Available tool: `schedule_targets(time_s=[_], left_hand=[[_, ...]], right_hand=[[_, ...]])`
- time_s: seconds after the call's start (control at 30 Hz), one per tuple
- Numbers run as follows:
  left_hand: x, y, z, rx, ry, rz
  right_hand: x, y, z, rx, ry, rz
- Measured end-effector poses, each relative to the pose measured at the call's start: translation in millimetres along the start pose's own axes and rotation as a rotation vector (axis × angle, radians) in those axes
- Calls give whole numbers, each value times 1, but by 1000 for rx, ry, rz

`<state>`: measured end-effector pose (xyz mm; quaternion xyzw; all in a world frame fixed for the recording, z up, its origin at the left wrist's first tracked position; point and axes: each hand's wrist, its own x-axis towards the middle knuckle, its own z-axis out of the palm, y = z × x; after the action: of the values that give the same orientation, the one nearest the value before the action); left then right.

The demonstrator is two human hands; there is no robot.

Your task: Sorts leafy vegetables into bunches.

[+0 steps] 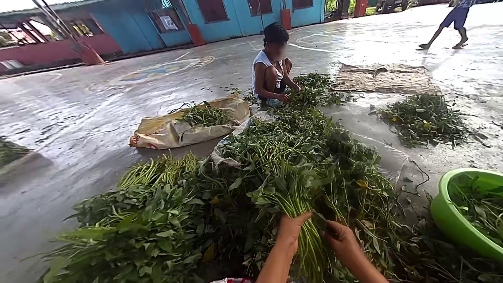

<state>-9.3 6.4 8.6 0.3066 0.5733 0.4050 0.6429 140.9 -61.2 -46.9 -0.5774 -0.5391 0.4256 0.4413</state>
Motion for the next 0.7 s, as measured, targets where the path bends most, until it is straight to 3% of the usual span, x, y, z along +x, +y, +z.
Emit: schedule_targets(time_s=[0.13,0.27,0.33,0.4,0.47,0.6,0.67,0.7], left_hand=[[3,2,-2,-19,81,-17],[20,23,-27,-76,194,103],[18,30,-33,-25,147,95],[8,25,-26,47,54,45],[1,11,-13,100,-34,7],[-1,4,-5,69,47,8],[6,12,-16,2,136,16],[10,16,-23,-19,174,25]], right_hand=[[-6,-6,-8,-279,-147,29],[-19,37,-52,-614,-264,444],[-17,38,-61,-587,-255,497],[-8,10,-47,-317,-225,392],[7,-26,-16,138,-140,388],[34,-56,29,992,485,570],[32,-46,22,1124,508,597],[25,-33,14,1057,404,574]])
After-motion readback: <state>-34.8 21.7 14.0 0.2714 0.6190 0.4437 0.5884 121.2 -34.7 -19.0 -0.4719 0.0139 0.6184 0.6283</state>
